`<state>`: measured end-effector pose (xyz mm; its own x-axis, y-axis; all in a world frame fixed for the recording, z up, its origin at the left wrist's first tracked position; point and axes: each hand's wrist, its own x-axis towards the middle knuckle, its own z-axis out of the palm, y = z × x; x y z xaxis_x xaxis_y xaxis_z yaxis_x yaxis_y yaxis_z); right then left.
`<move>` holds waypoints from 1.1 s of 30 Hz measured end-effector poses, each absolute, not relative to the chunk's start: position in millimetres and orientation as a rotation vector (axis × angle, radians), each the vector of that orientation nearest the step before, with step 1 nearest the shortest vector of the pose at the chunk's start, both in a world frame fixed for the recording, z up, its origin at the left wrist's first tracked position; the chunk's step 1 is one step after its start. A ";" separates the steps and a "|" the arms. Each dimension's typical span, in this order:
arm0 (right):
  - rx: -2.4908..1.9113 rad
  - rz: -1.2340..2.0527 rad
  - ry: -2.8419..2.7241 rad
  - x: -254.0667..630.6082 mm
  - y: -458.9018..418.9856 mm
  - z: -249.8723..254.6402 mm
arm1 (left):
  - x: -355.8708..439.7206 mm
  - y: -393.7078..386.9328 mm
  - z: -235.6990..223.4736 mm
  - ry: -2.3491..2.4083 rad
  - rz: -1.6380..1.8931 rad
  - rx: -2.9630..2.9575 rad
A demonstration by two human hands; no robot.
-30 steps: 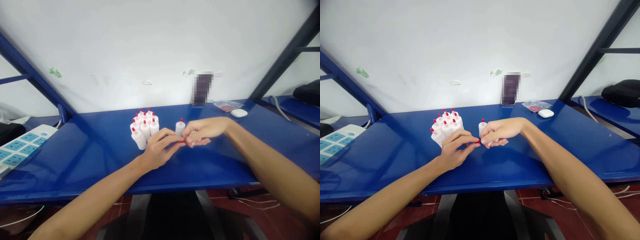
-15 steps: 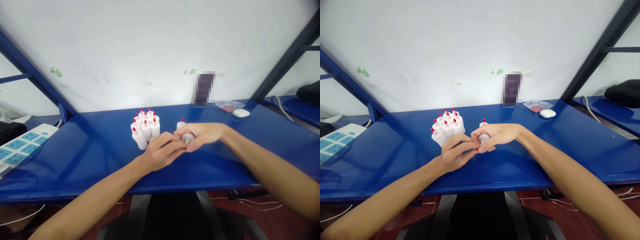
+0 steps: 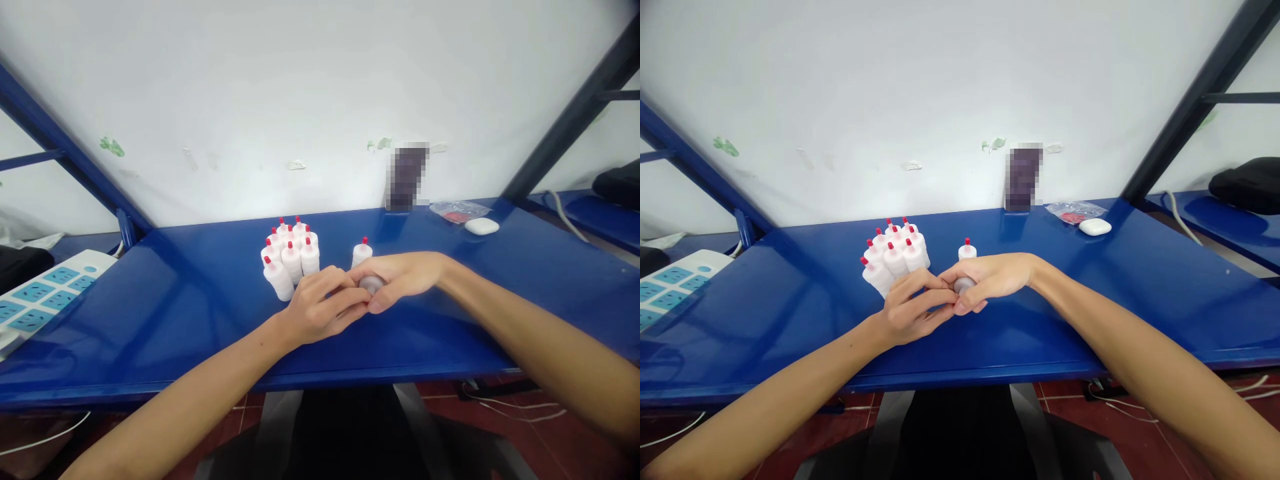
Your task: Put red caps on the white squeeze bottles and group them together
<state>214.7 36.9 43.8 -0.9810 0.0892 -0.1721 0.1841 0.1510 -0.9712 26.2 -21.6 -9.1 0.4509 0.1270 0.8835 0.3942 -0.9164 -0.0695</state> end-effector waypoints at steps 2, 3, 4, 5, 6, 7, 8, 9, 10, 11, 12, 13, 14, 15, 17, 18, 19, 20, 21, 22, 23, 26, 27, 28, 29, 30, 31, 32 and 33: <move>0.293 -1.952 2.306 213.9 34.6 44.7 | 27.2 -22.7 -10.5 -0.423 -1.458 -2.426; 0.305 -1.939 2.293 213.5 33.6 44.7 | 27.6 -23.3 -11.4 -0.410 -1.462 -2.418; 0.316 -1.935 2.279 212.9 32.7 44.5 | 27.9 -23.8 -12.4 -0.401 -1.463 -2.415; 0.329 -1.943 2.269 212.2 32.0 43.9 | 28.0 -24.2 -13.2 -0.397 -1.463 -2.417; 0.343 -1.959 2.265 211.5 31.4 43.0 | 27.8 -24.4 -13.8 -0.398 -1.464 -2.423; 0.362 -1.980 2.265 210.7 30.8 42.1 | 27.4 -24.5 -14.1 -0.401 -1.465 -2.430; 0.381 -2.001 2.266 210.0 30.2 41.4 | 26.9 -24.4 -14.1 -0.403 -1.467 -2.435; 0.394 -2.021 2.264 209.5 29.5 41.3 | 26.3 -24.1 -13.8 -0.403 -1.468 -2.433; 0.397 -2.041 2.262 209.2 28.6 41.9 | 26.0 -23.8 -13.3 -0.405 -1.471 -2.426; 0.383 -2.056 2.263 209.3 27.6 43.6 | 25.9 -23.4 -12.6 -0.406 -1.482 -2.411; 0.362 -2.063 2.267 210.0 26.4 46.5 | 26.2 -23.2 -11.8 -0.414 -1.498 -2.394; 0.347 -2.057 2.278 211.3 25.2 50.4 | 26.9 -23.1 -10.9 -0.429 -1.519 -2.374; 0.341 -2.042 2.299 213.2 24.0 55.1 | 27.9 -23.3 -9.9 -0.452 -1.538 -2.356; 0.352 -2.018 2.329 215.9 23.1 60.3 | 29.0 -23.7 -8.9 -0.485 -1.554 -2.344; 0.405 -1.959 2.401 223.1 23.5 69.9 | 31.1 -25.3 -6.5 -0.553 -1.597 -2.346; 0.438 -1.934 2.447 227.2 25.2 73.4 | 31.7 -26.3 -5.3 -0.583 -1.629 -2.356; 0.471 -1.923 2.506 231.3 28.1 75.5 | 32.0 -27.5 -4.1 -0.599 -1.671 -2.368; 0.506 -1.936 2.584 235.0 32.2 76.1 | 32.0 -28.8 -3.0 -0.598 -1.707 -2.389; 0.547 -1.973 2.681 238.0 37.3 75.2 | 31.8 -30.1 -2.2 -0.573 -1.714 -2.424; 0.601 -2.040 2.809 240.2 43.1 72.9 | 31.6 -31.3 -1.8 -0.532 -1.671 -2.474; 0.658 -2.131 2.964 241.4 49.3 69.4 | 31.6 -32.5 -1.8 -0.483 -1.577 -2.540; 1.060 -1.970 3.452 239.7 64.9 55.6 | 33.2 -34.9 -3.9 -0.381 -1.161 -2.719; 1.191 -1.739 3.531 238.2 68.0 50.9 | 34.0 -35.4 -5.0 -0.384 -1.031 -2.769; 1.260 -1.548 3.548 236.6 69.9 46.5 | 34.9 -35.6 -6.0 -0.408 -0.917 -2.819; 1.282 -1.395 3.532 235.0 70.7 42.6 | 35.5 -35.8 -6.9 -0.442 -0.820 -2.867; 1.271 -1.279 3.508 233.6 70.6 39.1 | 35.8 -35.8 -7.4 -0.485 -0.739 -2.907; 1.249 -1.180 3.494 232.4 70.0 36.0 | 35.9 -35.8 -7.7 -0.529 -0.676 -2.939; 1.233 -1.078 3.497 231.2 69.2 33.0 | 35.8 -35.8 -7.6 -0.565 -0.632 -2.960; 1.226 -0.975 3.507 230.1 68.4 30.1 | 35.5 -35.9 -7.4 -0.591 -0.603 -2.974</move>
